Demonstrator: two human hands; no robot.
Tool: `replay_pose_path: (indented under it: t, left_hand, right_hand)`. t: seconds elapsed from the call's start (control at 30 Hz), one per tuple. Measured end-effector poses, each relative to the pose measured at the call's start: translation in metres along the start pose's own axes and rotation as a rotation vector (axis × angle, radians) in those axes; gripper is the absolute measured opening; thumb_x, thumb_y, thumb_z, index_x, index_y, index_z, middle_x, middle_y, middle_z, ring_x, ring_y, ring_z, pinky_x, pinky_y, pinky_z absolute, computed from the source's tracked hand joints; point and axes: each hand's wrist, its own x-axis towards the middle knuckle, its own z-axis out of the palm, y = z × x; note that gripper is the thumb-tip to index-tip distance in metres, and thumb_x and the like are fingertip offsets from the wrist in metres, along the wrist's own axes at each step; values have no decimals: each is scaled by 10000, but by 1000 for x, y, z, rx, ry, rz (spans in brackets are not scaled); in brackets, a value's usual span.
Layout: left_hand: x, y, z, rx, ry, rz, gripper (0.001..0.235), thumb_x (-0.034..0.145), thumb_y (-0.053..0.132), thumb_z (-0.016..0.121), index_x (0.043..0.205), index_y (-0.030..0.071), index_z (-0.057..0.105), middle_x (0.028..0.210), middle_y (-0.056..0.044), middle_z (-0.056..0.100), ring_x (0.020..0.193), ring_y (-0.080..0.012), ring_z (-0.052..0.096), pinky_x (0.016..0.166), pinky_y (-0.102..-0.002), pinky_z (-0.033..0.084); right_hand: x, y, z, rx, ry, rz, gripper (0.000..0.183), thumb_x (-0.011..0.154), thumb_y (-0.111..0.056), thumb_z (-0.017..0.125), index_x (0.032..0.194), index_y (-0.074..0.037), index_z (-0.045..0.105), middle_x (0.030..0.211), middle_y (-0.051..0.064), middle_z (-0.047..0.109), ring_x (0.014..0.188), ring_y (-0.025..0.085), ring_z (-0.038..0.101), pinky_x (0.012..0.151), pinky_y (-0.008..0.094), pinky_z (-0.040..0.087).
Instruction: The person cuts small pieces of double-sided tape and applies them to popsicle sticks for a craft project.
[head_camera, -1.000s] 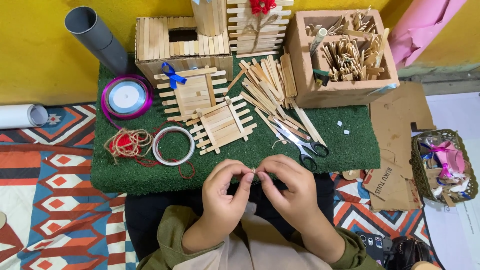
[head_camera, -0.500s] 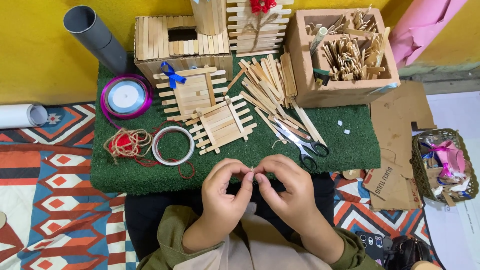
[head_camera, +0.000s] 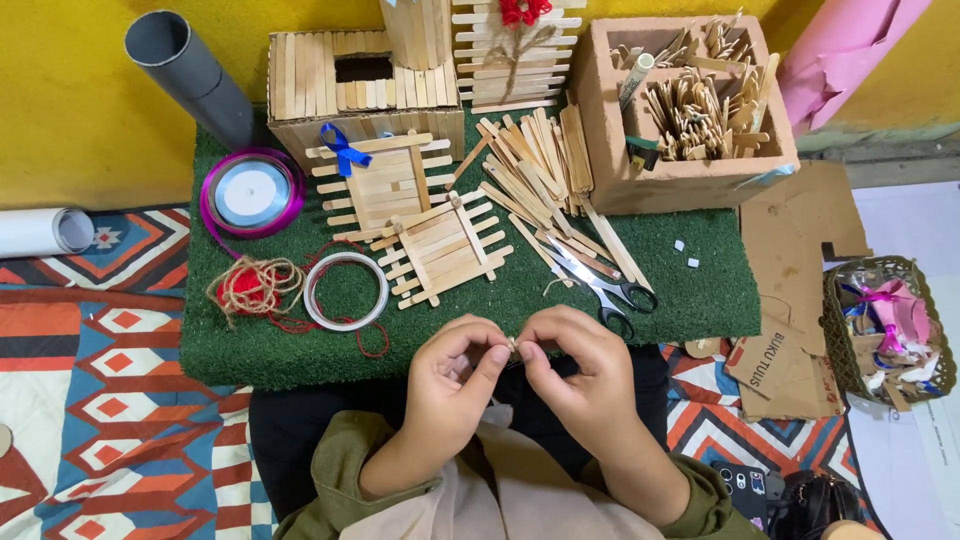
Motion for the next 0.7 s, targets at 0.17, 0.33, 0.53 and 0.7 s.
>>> replay_pose_path:
  t: [0.17, 0.33, 0.53, 0.7]
  left_hand:
    - [2, -1, -2, -84, -48, -34, 114, 987, -33, 538, 999, -50, 651, 991, -100, 633, 849, -159, 601, 803, -270, 528]
    - [4, -8, -2, -77, -52, -84, 36, 966, -13, 601, 956, -12, 635, 930, -54, 611, 783, -112, 525, 710, -227, 441]
    - [7, -50, -7, -584, -98, -285, 77, 997, 22, 611, 1042, -30, 647, 998, -106, 652, 870, -181, 587, 835, -285, 508]
    - [12, -49, -22, -387, -104, -187, 65, 987, 25, 619, 1035, -5, 650, 988, -89, 654, 863, -165, 595, 816, -281, 516]
  right_hand:
    - [0, -5, 0, -57, 29, -18, 88, 768, 42, 676, 850, 12, 664, 885, 80, 695, 749, 178, 629, 708, 260, 525]
    - [-1, 1, 1, -52, 10, -26, 78, 779, 20, 669, 855, 8, 656, 870, 71, 683, 745, 186, 616, 703, 262, 514]
    - [-14, 71, 1, 651, -9, 420, 89, 945, 35, 590, 985, 42, 669, 887, 98, 670, 743, 163, 622, 696, 253, 514]
    - [0, 99, -35, 347, 193, 377, 102, 948, -3, 644, 1029, 30, 698, 825, 63, 657, 683, 125, 594, 627, 215, 462]
